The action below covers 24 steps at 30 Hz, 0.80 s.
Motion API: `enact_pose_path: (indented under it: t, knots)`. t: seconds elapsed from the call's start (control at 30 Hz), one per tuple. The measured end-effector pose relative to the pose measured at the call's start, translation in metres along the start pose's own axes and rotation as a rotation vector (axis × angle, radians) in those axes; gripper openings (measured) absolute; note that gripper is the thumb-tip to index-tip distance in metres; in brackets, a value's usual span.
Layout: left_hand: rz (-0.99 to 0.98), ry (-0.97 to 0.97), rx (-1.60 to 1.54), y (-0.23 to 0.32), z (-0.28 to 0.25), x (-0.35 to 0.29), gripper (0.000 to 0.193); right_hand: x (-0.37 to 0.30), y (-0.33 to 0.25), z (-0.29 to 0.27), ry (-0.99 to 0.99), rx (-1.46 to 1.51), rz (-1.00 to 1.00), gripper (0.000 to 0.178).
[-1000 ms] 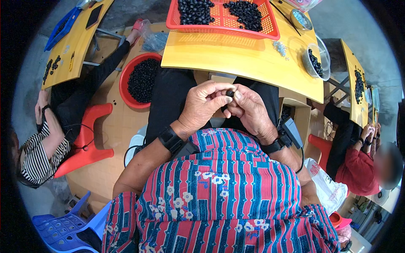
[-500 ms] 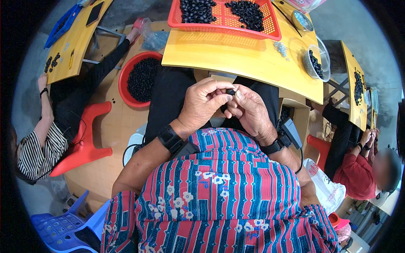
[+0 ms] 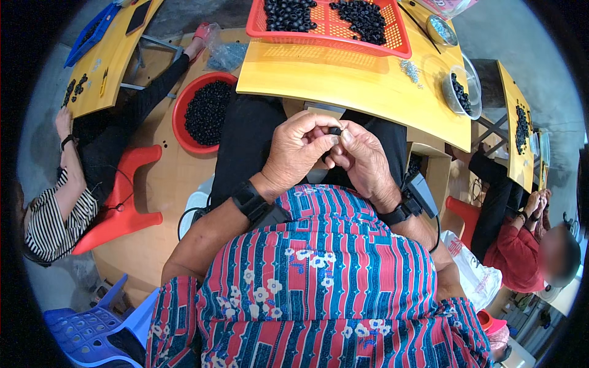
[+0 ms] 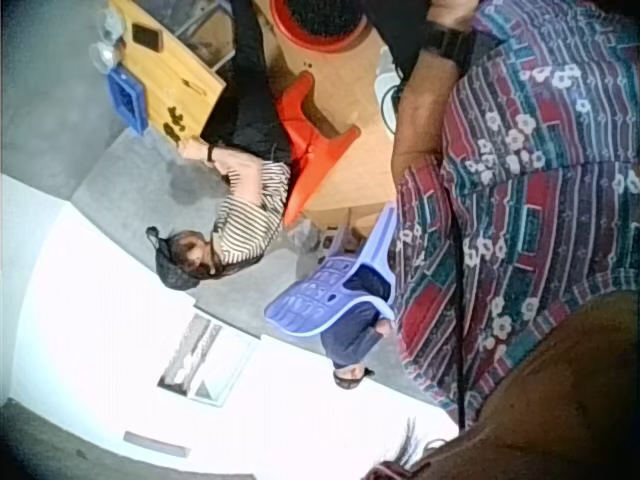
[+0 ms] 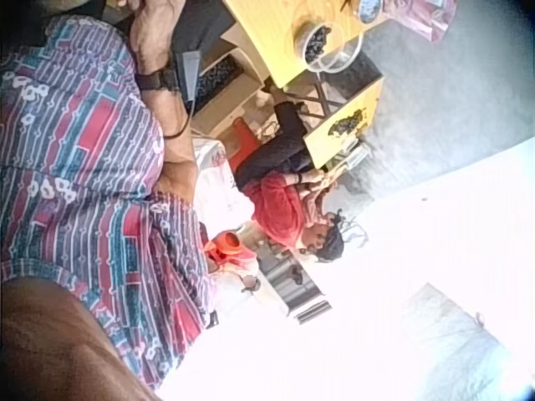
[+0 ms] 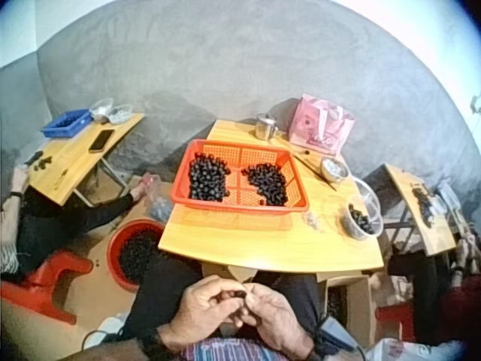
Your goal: Manually joining or sorting small black plastic components at an assembly workstation.
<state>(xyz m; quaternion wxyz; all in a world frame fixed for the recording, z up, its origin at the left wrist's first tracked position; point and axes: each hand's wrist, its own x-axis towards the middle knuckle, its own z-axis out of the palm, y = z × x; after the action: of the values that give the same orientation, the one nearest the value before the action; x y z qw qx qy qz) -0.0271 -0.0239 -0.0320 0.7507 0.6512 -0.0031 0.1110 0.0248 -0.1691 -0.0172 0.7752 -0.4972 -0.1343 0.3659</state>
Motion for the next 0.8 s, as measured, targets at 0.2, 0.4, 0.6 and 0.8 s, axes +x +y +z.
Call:
enact_pose_path:
  t: [0.2,0.4,0.6,0.8]
  knots:
    - [-0.018,-0.006,-0.013,0.0018,0.0019,0.0001,0.022,0.0006,0.0038,-0.0071,0.009,0.002,0.002,0.03]
    - [-0.026,-0.026,-0.048,0.0008,-0.0007,0.001,0.02,-0.0011,0.0014,-0.0063,0.005,-0.148,-0.041,0.028]
    - [-0.093,-0.043,-0.112,-0.0007,-0.0013,-0.0003,0.019,-0.0031,-0.0033,-0.0065,-0.025,-0.236,-0.027,0.028]
    - [-0.102,-0.053,-0.105,-0.0018,-0.0025,0.0,0.02,-0.0016,0.0014,-0.0077,-0.047,-0.165,-0.049,0.028]
